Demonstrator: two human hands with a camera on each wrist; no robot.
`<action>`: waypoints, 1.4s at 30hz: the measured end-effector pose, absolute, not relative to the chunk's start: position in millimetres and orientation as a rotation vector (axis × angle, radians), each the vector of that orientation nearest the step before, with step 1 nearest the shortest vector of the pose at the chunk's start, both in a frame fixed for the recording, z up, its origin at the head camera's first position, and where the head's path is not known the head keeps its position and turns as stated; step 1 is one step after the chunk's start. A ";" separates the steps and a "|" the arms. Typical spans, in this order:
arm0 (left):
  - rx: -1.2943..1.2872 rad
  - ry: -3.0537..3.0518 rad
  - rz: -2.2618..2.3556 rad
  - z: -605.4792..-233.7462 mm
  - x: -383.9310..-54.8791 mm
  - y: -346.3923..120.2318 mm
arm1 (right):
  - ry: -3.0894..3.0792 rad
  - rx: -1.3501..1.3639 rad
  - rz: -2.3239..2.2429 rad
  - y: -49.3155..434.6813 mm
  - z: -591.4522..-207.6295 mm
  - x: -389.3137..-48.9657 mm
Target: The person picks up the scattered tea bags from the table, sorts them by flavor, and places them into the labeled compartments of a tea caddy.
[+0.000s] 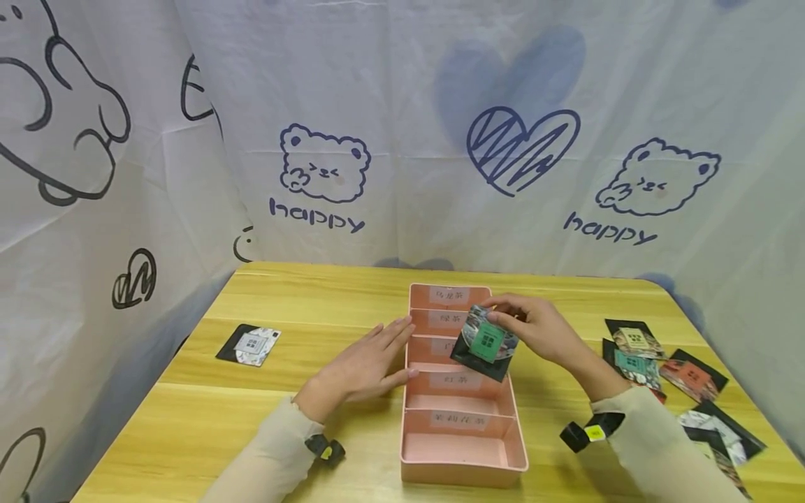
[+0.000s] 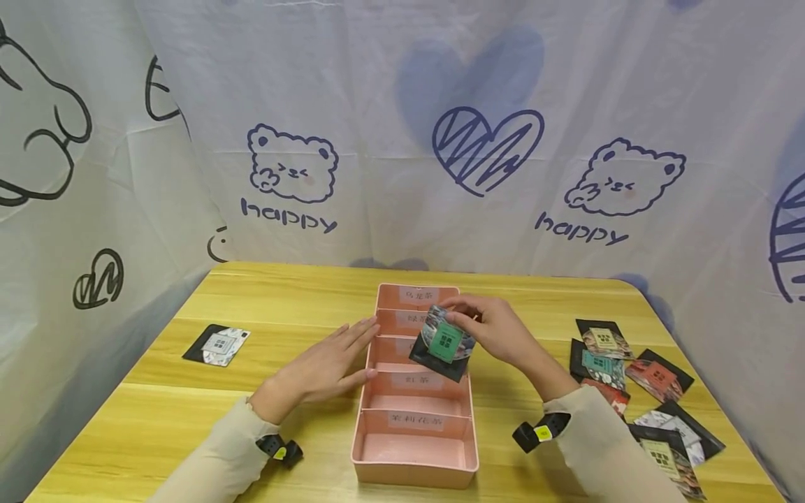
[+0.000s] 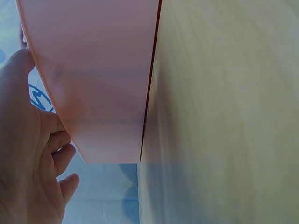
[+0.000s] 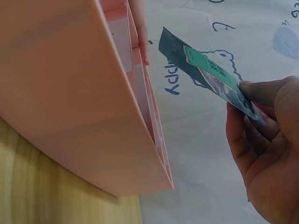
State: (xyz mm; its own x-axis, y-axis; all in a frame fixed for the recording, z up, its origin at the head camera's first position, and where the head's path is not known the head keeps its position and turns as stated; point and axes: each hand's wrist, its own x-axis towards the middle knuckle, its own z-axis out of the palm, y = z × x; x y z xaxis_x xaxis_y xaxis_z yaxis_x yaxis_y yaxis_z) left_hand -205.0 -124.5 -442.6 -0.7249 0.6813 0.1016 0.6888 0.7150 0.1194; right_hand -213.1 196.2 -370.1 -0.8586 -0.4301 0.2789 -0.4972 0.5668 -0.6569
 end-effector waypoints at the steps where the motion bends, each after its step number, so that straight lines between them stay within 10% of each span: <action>1: -1.145 -2.866 -0.236 -442.5 -204.7 -124.5 | -2.704 0.806 1.176 194.7 -370.2 -215.3; 42: -1.145 -2.863 -0.257 -445.8 -205.4 -125.7 | -2.821 0.899 1.162 153.4 -385.8 -301.6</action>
State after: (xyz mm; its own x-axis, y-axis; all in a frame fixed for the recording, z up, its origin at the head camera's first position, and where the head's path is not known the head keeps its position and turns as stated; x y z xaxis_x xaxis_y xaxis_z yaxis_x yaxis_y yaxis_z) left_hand -205.4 -125.7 -445.8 -0.7252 0.6805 0.1049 0.6883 0.7126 0.1359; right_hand -301.6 153.4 -385.8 -0.8395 -0.5156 0.1714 -0.4867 0.5734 -0.6591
